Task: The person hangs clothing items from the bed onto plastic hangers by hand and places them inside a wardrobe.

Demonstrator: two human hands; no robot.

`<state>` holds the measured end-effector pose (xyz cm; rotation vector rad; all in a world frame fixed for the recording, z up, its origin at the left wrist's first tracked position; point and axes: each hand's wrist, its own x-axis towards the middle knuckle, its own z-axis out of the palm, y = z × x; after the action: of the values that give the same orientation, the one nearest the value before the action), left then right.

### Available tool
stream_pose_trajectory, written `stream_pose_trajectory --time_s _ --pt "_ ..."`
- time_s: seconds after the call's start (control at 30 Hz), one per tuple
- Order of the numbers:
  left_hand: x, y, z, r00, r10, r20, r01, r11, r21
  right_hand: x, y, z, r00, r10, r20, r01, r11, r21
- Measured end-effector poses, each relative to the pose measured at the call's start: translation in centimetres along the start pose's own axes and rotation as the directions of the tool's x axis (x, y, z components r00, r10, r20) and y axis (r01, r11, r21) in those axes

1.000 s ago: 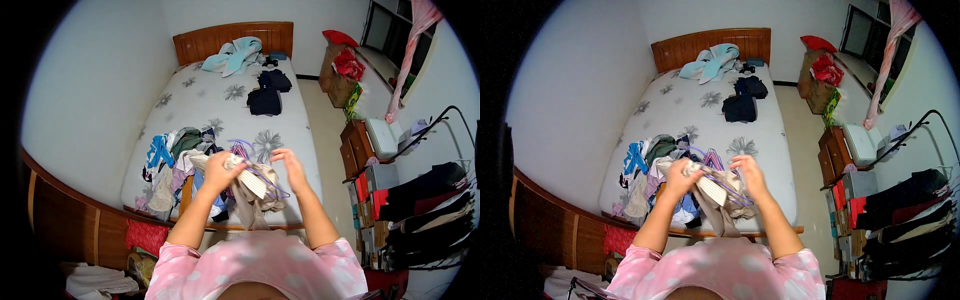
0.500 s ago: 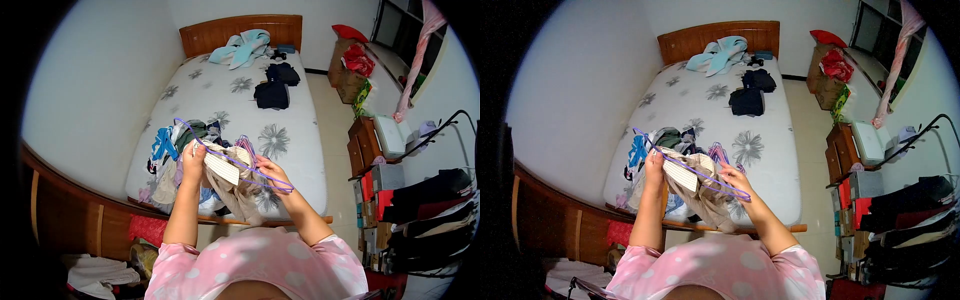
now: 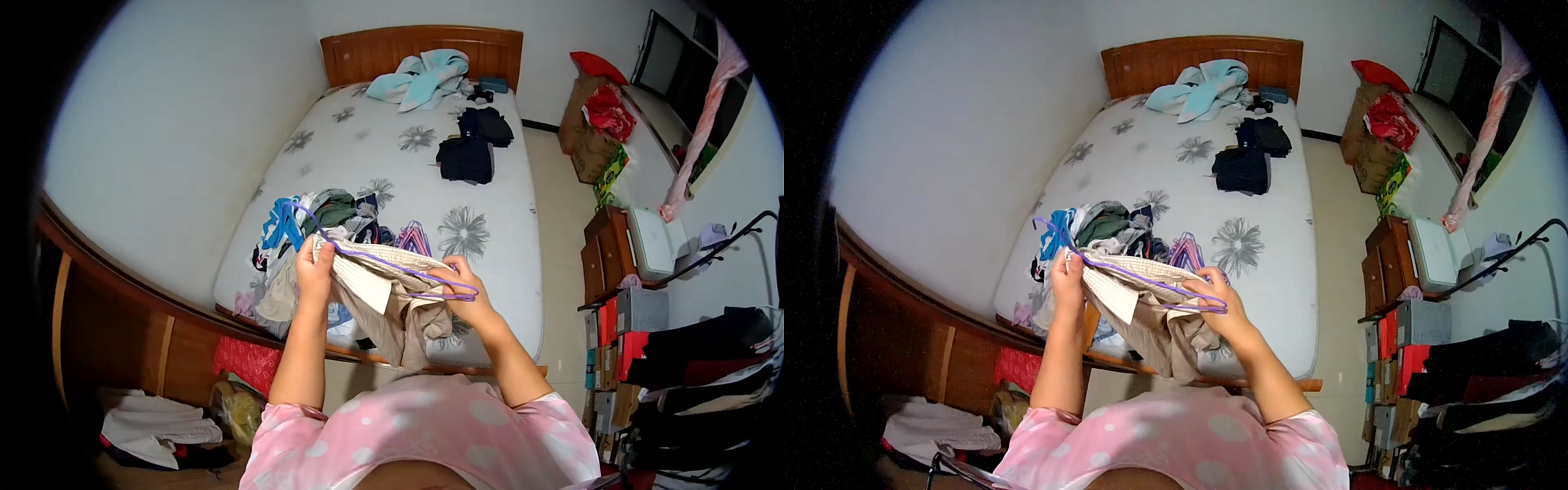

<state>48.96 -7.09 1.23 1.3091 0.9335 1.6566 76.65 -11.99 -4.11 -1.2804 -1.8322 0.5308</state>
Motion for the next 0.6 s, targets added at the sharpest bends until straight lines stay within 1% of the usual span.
stream_pose_trajectory --time_s 0.03,0.07,0.1,0.13,0.17,0.2,0.23,0.27,0.3,0.33,0.37,0.4,0.47,0.5,0.53,0.57,0.6 --pt "0.2 0.0 -0.2 1.0 0.006 -0.022 -0.006 1.0 -0.007 -0.2 0.2 -0.7 0.997 0.004 0.073 -0.011 0.995 0.102" --pt "0.4 -0.6 -0.7 1.0 -0.006 -0.023 0.004 0.998 -0.07 -0.4 0.5 -1.3 0.989 0.0 0.145 -0.03 0.979 0.202" --pt "0.4 -0.4 -0.4 0.998 -0.05 -0.047 0.043 0.989 -0.138 -0.5 0.5 -2.1 0.977 -0.01 0.214 -0.055 0.953 0.297" --pt "0.4 0.2 0.0 0.993 -0.093 -0.065 0.078 0.975 -0.208 -0.6 -0.1 -3.1 0.964 0.019 0.265 -0.124 0.914 0.386" --pt "0.4 0.5 0.4 0.987 -0.137 -0.079 0.111 0.954 -0.278 -0.7 -0.2 -3.9 0.958 0.054 0.281 -0.169 0.9 0.402" --pt "0.3 0.6 0.7 0.991 -0.113 -0.074 0.088 0.955 -0.282 -0.8 -0.3 -4.6 0.951 0.09 0.296 -0.214 0.883 0.417" --pt "0.3 0.3 0.5 0.996 -0.069 -0.053 0.057 0.976 -0.209 -0.9 -0.2 -5.2 0.942 0.126 0.31 -0.258 0.864 0.433" --pt "0.3 -0.3 0.1 0.999 -0.027 -0.027 0.023 0.991 -0.135 -1.0 0.1 -5.4 0.961 0.079 0.264 -0.195 0.873 0.447" --pt "0.3 -0.4 0.1 1.0 0.014 0.003 -0.013 0.998 -0.062 -1.0 -0.1 -5.7 0.976 0.062 0.208 -0.143 0.906 0.399" --pt "0.2 -0.3 0.3 1.0 0.018 0.005 -0.018 1.0 -0.015 -1.1 -0.7 -6.2 0.987 0.042 0.153 -0.093 0.934 0.346" --pt "0.1 0.1 0.5 0.996 0.087 0.016 -0.088 0.995 0.053 -1.2 -1.0 -6.6 0.995 0.017 0.1 -0.045 0.957 0.288" --pt "0.0 0.4 0.7 0.987 0.156 0.029 -0.158 0.98 0.121 -1.3 -1.4 -6.9 0.997 -0.011 0.076 0.001 0.991 0.135" --pt "0.2 0.4 1.0 0.961 0.272 0.054 -0.277 0.927 0.251 -1.6 -2.9 -7.9 0.995 0.066 0.08 -0.071 0.996 0.056" --pt "0.3 0.7 1.3 0.926 0.36 0.116 -0.375 0.835 0.402 -1.7 -3.4 -8.3 0.991 0.105 0.08 -0.107 0.994 0.016" --pt "0.3 1.5 1.5 0.882 0.431 0.19 -0.462 0.709 0.533 -1.8 -3.5 -8.5 0.997 0.064 0.039 -0.064 0.998 0.0" --pt "0.3 2.3 1.7 0.831 0.484 0.274 -0.533 0.553 0.641 -1.9 -3.5 -8.7 1.0 0.02 0.0 -0.02 1.0 -0.017" --pt "0.0 3.0 2.5 0.827 0.497 0.263 -0.53 0.533 0.66 -1.9 -3.6 -8.9 0.999 -0.027 -0.037 0.025 0.999 -0.035"
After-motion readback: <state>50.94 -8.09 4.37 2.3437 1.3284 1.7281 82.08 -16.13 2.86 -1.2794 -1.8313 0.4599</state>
